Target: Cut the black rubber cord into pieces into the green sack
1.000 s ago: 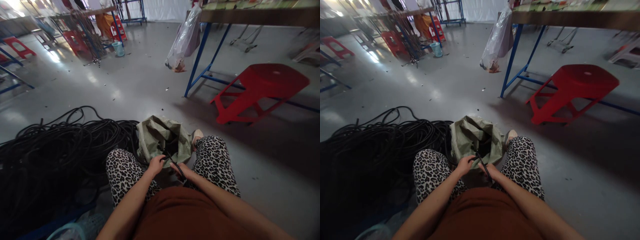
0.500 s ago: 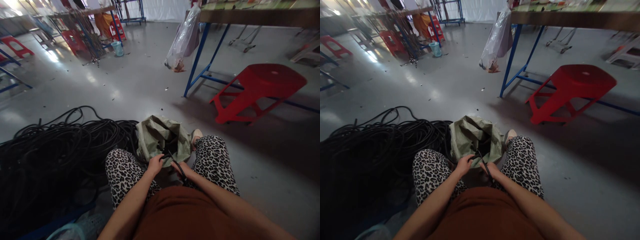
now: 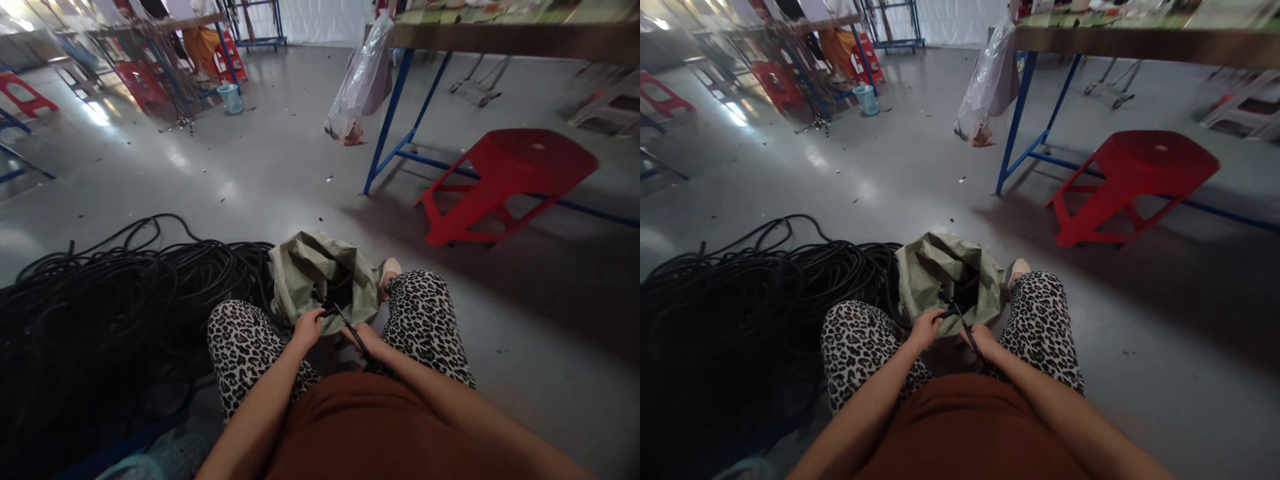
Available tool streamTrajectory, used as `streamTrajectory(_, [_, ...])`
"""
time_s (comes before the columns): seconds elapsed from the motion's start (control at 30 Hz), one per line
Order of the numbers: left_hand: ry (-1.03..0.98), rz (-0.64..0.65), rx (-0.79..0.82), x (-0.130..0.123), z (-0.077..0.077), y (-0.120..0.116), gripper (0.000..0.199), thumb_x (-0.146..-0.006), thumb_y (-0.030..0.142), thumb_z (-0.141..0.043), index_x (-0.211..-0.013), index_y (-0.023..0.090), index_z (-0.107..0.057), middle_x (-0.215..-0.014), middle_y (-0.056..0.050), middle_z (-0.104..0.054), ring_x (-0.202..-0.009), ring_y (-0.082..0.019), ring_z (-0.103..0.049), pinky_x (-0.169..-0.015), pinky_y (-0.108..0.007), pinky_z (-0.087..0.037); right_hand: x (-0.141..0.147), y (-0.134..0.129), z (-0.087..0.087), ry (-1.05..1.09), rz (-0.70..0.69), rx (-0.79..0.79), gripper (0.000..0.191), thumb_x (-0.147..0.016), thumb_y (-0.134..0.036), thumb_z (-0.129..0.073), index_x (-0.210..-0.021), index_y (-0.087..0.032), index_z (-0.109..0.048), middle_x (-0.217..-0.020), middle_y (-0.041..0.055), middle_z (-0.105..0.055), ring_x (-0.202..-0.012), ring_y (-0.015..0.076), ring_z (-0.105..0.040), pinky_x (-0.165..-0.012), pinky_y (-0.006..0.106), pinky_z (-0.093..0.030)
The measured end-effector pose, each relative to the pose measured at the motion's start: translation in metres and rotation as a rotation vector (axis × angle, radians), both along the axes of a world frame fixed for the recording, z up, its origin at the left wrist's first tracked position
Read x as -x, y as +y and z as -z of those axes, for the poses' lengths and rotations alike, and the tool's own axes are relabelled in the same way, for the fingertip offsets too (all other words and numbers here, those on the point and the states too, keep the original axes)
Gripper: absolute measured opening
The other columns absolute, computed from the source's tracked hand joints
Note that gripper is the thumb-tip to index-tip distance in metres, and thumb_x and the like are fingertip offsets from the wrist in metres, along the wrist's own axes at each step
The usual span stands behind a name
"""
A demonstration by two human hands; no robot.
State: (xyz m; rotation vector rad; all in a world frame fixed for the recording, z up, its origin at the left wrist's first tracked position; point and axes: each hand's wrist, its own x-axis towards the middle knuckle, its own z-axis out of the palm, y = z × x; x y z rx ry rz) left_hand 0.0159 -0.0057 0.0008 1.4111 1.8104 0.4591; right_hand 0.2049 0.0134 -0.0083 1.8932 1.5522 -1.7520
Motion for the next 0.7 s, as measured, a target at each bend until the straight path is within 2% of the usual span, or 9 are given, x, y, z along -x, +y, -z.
streamTrajectory(0.2, [0.012, 0.01, 0.026, 0.002, 0.002, 0.001, 0.036, -0.084, 0.011, -0.051, -0.116, 0.016, -0.068, -0.12, -0.009, -0.069, -0.115, -0.023, -0.061, -0.104, -0.037, -0.044, 0.0, 0.0, 0.003, -0.01, -0.02, -0.023, 0.04, -0.089, -0.041, -0.053, -0.059, -0.015, -0.055, -0.036, -0.0034, -0.042, -0.028, 0.0102, -0.047, -0.032, 0.016, -0.033])
streamTrajectory(0.37, [0.063, 0.031, 0.049, 0.003, 0.005, 0.001, 0.036, -0.084, 0.013, -0.052, -0.115, 0.021, -0.068, -0.119, -0.007, -0.069, -0.114, -0.022, -0.061, -0.103, -0.033, -0.044, 0.0, 0.001, -0.004, -0.019, -0.06, -0.027, 0.041, -0.089, -0.037, -0.054, -0.055, -0.015, -0.053, -0.039, -0.0021, -0.043, -0.03, 0.0094, -0.046, -0.033, 0.016, -0.034])
streamTrajectory(0.5, [0.092, 0.064, 0.065, 0.005, 0.006, 0.001, 0.035, -0.084, 0.012, -0.051, -0.112, 0.022, -0.069, -0.116, -0.008, -0.07, -0.111, -0.023, -0.063, -0.1, -0.034, -0.045, 0.0, 0.002, -0.008, -0.034, -0.018, -0.005, 0.037, -0.089, -0.035, -0.054, -0.058, -0.015, -0.054, -0.042, -0.0019, -0.045, -0.032, 0.01, -0.046, -0.033, 0.018, -0.035])
streamTrajectory(0.7, [0.075, -0.013, 0.034, 0.006, 0.008, 0.002, 0.036, -0.083, 0.013, -0.052, -0.112, 0.024, -0.07, -0.117, -0.005, -0.071, -0.113, -0.021, -0.062, -0.102, -0.031, -0.045, -0.001, 0.0, -0.012, 0.031, 0.106, 0.072, 0.043, -0.086, -0.048, -0.06, -0.06, -0.016, -0.051, -0.043, -0.003, -0.045, -0.032, 0.0084, -0.042, -0.032, 0.017, -0.033])
